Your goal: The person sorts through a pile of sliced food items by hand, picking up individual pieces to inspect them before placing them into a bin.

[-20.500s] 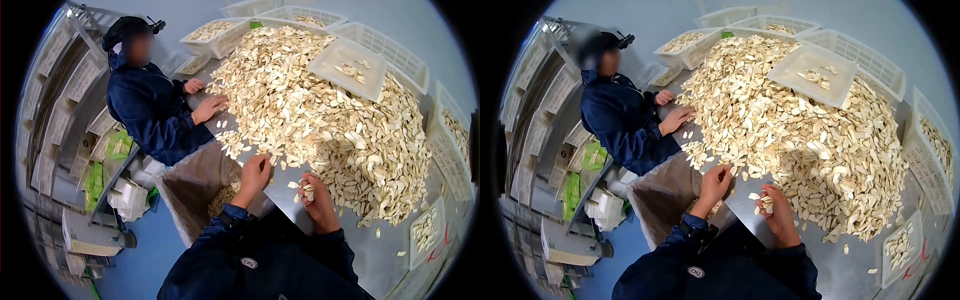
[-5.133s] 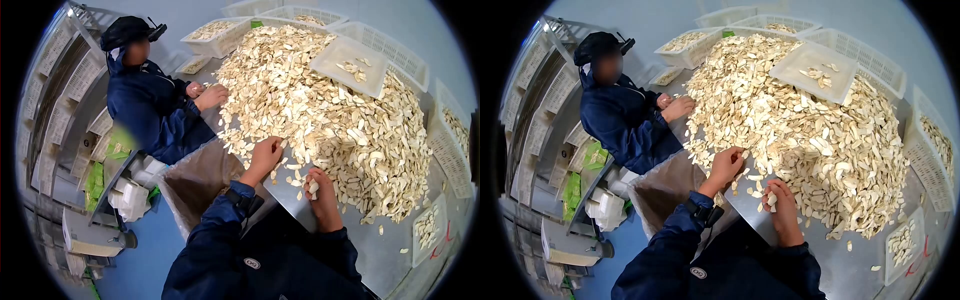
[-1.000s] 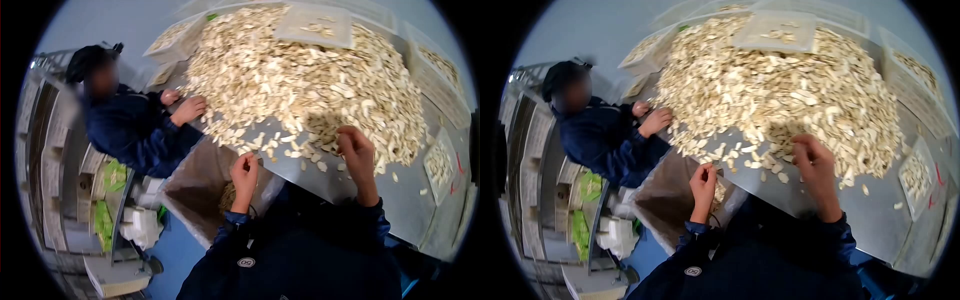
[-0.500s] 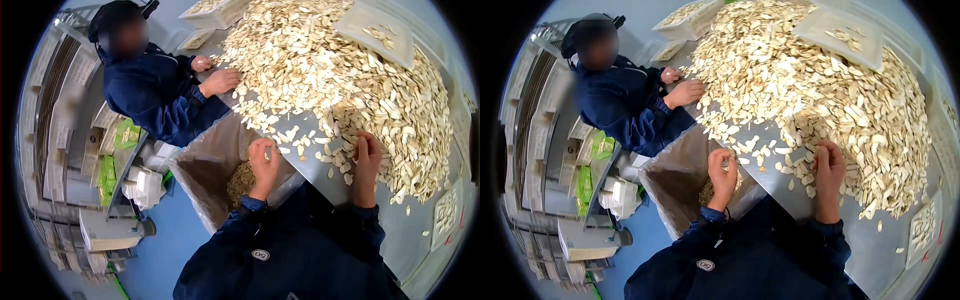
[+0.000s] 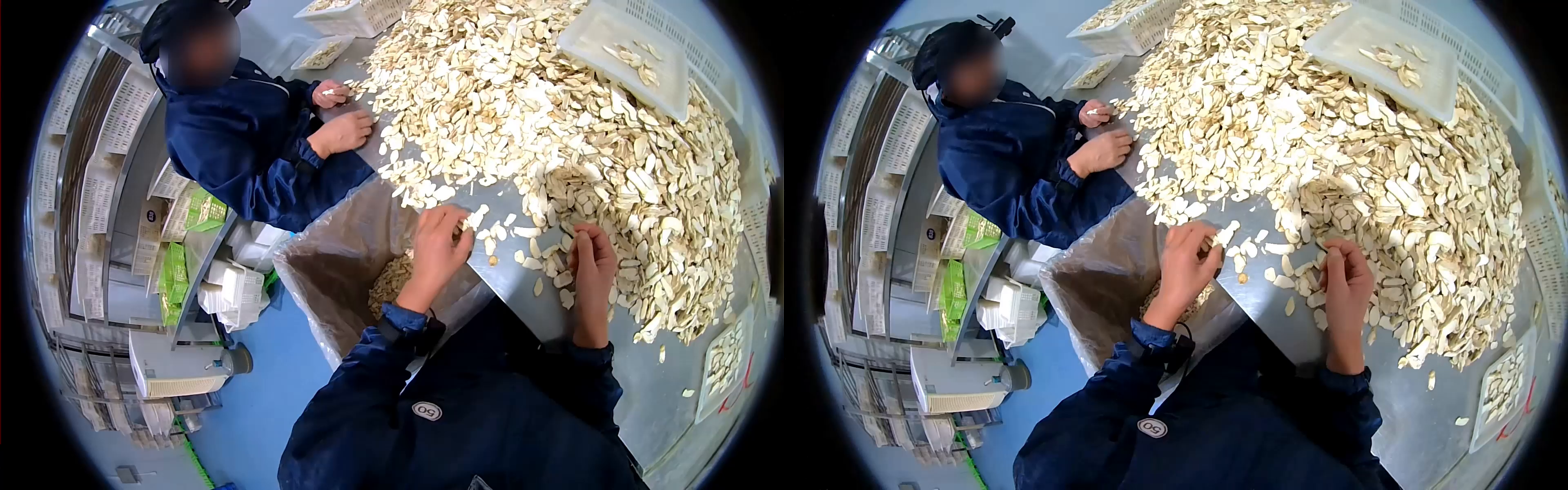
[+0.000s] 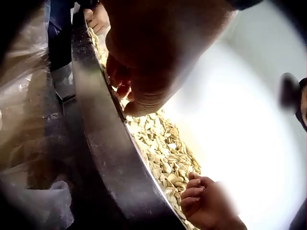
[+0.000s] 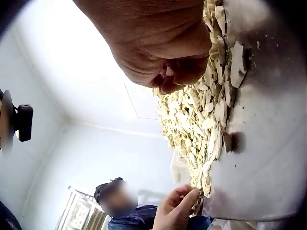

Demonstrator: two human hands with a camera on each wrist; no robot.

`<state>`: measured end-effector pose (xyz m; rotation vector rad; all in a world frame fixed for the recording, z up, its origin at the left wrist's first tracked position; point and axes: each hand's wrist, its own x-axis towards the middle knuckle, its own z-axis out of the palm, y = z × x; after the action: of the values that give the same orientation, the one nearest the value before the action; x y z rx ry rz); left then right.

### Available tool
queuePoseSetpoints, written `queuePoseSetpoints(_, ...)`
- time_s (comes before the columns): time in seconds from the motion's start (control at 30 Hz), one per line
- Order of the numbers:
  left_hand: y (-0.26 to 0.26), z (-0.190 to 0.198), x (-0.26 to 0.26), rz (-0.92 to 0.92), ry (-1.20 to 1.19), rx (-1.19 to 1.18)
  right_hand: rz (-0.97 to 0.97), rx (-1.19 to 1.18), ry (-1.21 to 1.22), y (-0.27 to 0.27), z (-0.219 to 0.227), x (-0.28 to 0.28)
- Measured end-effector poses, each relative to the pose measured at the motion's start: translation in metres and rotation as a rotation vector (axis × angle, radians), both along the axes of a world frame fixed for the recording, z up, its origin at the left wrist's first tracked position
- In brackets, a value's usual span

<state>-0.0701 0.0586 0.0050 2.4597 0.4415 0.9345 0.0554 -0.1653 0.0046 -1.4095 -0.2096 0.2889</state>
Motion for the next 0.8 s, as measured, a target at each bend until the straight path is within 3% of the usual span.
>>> queuePoseSetpoints(0.4,0.001,-0.009,0.018,0.012,0.132,-0.016,0.046,0.007,0.030,0.002,0.003,-0.003)
queuePoseSetpoints(0.5,0.002,-0.001,0.027,-0.196,0.033,0.066,0.065,0.038,0.047,0.003,0.003,-0.005)
queuePoseSetpoints(0.6,0.001,-0.002,0.030,-0.225,0.088,0.052,0.066,0.031,0.048,0.002,0.004,-0.005)
queuePoseSetpoints(0.7,0.001,-0.009,0.031,-0.065,0.055,-0.160,0.081,0.013,0.063,0.002,0.002,-0.004)
queuePoseSetpoints(0.8,-0.006,-0.004,0.028,-0.046,0.066,-0.466,0.184,0.002,0.132,0.002,0.000,-0.006)
